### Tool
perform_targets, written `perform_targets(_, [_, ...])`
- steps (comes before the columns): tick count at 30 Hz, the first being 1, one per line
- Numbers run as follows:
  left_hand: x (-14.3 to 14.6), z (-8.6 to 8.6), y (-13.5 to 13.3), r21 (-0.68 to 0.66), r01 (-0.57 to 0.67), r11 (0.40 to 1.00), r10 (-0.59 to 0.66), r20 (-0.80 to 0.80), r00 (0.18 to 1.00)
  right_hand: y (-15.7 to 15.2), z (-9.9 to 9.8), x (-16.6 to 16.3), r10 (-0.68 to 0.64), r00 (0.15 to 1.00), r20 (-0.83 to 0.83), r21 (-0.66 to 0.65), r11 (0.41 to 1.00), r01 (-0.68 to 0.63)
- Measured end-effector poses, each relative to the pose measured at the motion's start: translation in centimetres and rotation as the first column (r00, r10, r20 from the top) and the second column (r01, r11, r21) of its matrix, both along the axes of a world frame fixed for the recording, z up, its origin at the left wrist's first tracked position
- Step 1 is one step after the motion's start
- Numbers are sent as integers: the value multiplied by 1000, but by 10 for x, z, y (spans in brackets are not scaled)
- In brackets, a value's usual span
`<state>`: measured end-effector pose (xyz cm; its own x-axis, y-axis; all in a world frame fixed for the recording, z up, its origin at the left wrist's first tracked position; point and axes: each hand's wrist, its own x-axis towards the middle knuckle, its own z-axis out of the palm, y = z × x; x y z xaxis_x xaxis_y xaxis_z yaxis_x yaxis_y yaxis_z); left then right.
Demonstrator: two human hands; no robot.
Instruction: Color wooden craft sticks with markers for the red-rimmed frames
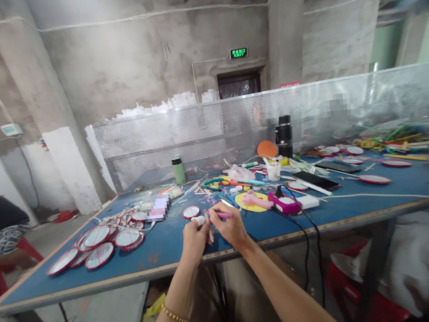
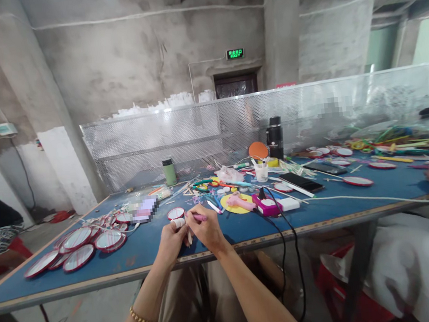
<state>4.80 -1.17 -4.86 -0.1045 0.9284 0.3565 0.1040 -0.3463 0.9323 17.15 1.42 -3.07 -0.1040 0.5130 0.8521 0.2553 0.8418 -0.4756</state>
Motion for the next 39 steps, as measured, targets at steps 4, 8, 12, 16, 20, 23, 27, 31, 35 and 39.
perform_targets(4, [0, -1, 2, 6, 1, 1000, -1, -19, 1000, 2, -1, 0, -26, 1000, -6, -1, 1000, 26])
perform_targets(8, [-1, -1, 1, 11, -3, 1000, 4, -35, 999, 2, -1, 0, -52, 998, -31, 0, 999, 52])
perform_targets(12, [-1, -2, 2, 5, 2, 1000, -2, -26, 1000, 2, -1, 0, -56, 998, -38, 4, 998, 56])
perform_targets(16, [-1, -2, 3, 1, -1, 1000, 1, -15, 1000, 1, -1, 0, -25, 999, -20, 3, 1000, 25])
perform_targets(20, [-1, -1, 2, -4, -3, 1000, 3, -16, 1000, 2, -2, 0, -16, 1000, -11, 4, 1000, 16])
perform_targets(23, [0, 0, 0, 1, -4, 1000, 4, -28, 1000, 3, -3, 0, -28, 999, -26, 17, 999, 28])
perform_targets(27, [0, 1, -1, -9, -4, 1000, 4, -20, 1000, 3, -2, 1, -64, 996, -62, 11, 998, 64])
perform_targets(31, [1, 1, -1, -3, -4, 1000, 4, -26, 1000, 1, 0, 1, -44, 998, -53, 1, 999, 45])
perform_targets(35, [1, 1, -2, 8, -5, 1000, 5, -37, 999, 1, -1, 0, -32, 999, -37, 23, 999, 33])
perform_targets(39, [1, 3, -4, 1, -16, 1000, 16, -31, 999, 2, -1, 0, -45, 998, -53, 30, 998, 46])
